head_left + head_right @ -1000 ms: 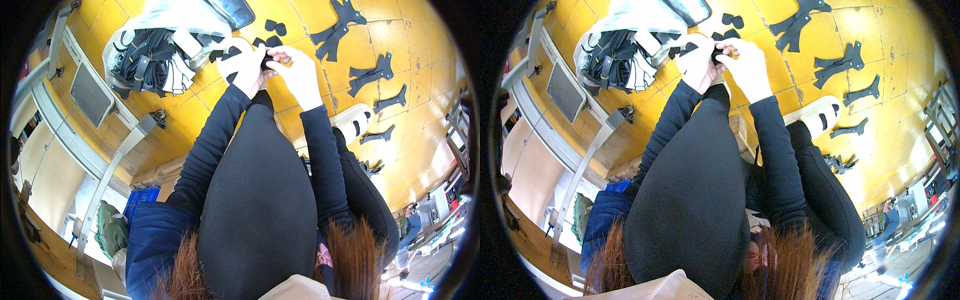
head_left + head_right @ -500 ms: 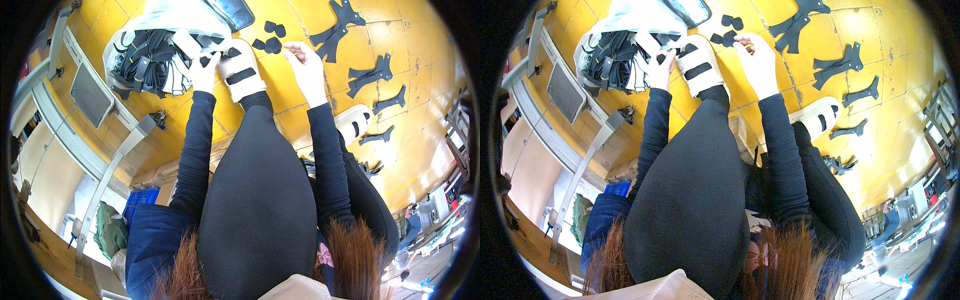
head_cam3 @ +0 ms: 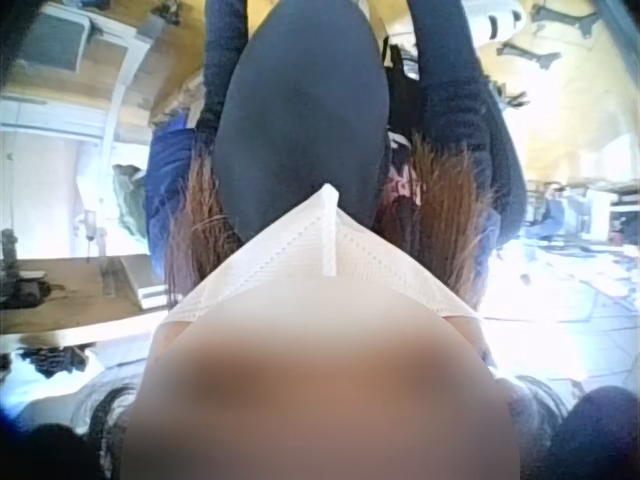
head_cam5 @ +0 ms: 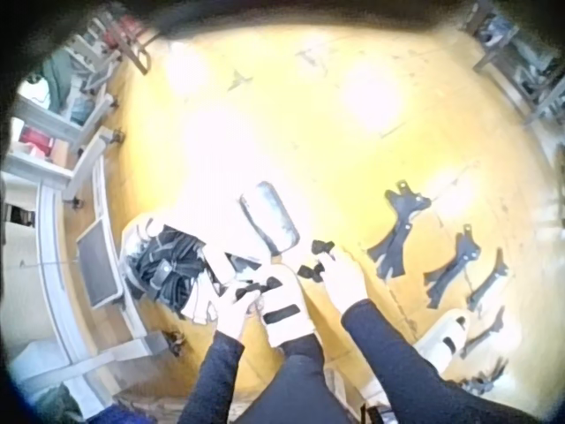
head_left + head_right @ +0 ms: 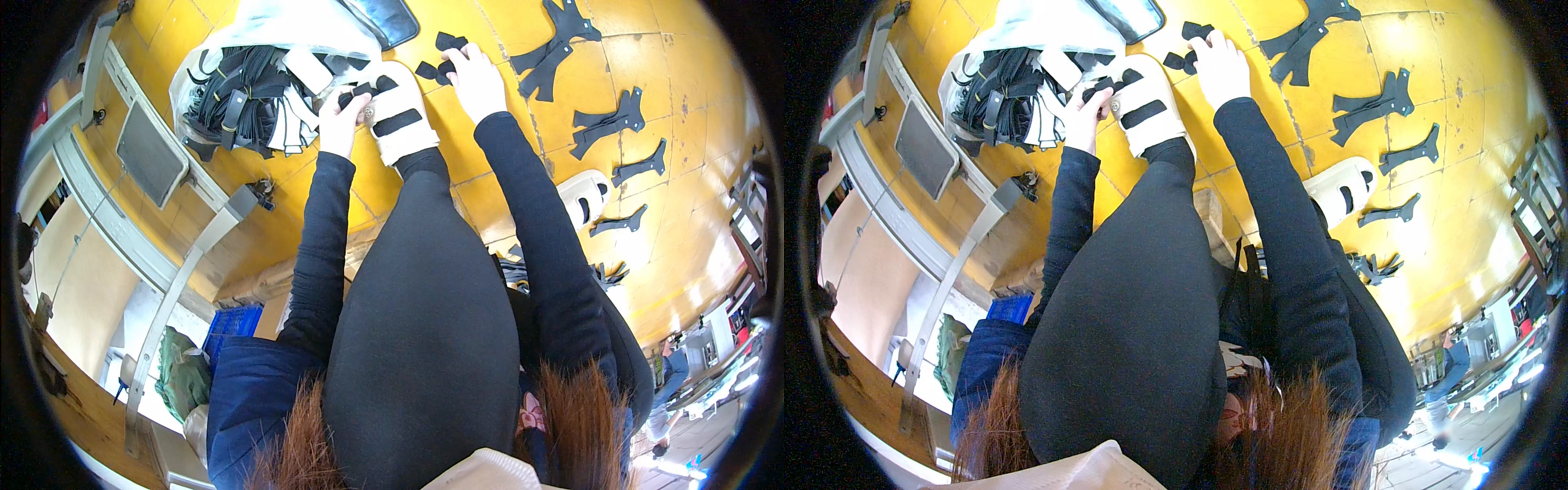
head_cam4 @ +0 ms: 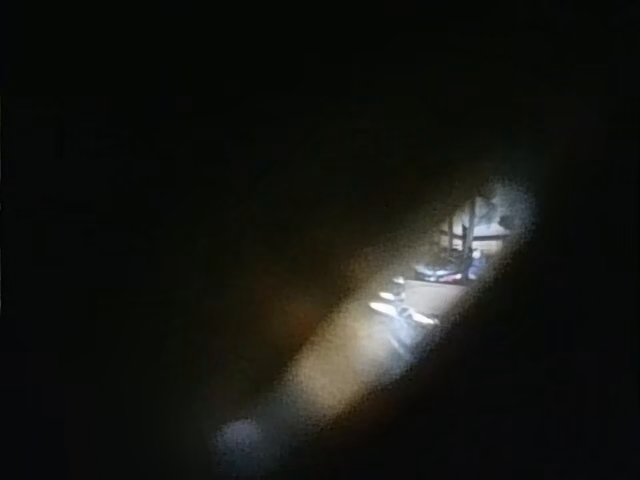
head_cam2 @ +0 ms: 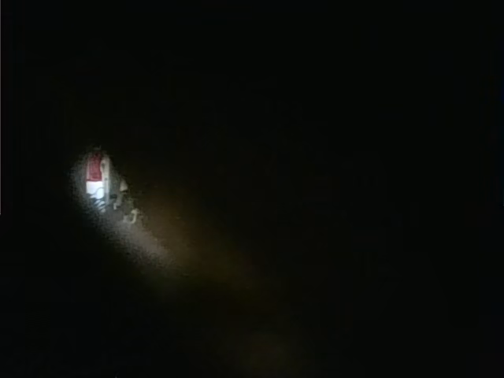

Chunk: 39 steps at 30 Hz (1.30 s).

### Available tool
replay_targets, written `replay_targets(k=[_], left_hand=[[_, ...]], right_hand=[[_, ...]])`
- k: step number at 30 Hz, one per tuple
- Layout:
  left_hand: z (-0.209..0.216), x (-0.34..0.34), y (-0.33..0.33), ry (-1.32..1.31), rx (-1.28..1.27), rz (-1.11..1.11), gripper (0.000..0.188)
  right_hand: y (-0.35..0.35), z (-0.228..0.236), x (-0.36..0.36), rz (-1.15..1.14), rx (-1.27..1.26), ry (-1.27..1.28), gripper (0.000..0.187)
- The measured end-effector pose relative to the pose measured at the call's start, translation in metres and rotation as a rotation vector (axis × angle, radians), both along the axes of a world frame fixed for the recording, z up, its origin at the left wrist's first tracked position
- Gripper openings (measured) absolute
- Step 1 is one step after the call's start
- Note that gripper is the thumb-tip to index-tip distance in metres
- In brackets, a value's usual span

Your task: The person sits on the floor and assembles small black plastic components by hand. They pick up parts from a plastic bag and the floor, attach smaller pieces to larger Y-shaped frames, and place the finished assemblies into a pile.

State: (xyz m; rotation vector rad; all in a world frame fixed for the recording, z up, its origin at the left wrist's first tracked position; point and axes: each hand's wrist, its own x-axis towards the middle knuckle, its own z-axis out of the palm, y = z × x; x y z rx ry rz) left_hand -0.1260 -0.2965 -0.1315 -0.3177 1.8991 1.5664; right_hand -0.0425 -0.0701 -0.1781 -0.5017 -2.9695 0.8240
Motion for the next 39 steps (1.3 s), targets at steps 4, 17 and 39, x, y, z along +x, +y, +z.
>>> replay_targets(k=[4, 17, 39], left_hand=[[0.018, -0.002, 0.016, -0.176, 0.224, 0.053, 0.021], [0.024, 0.002, 0.053, -0.101, 0.253, -0.257, 0.022], [0.027, 0.038, 0.088, -0.229, 0.484, 0.216, 0.015]], right_hand=[[0.009, -0.001, 0.000, 0.029, -0.044, -0.022, 0.017], [0.013, 0.095, 0.010, -0.031, -0.752, 0.067, 0.016], [-0.050, 0.094, 0.001, -0.592, -1.215, 0.190, 0.036]])
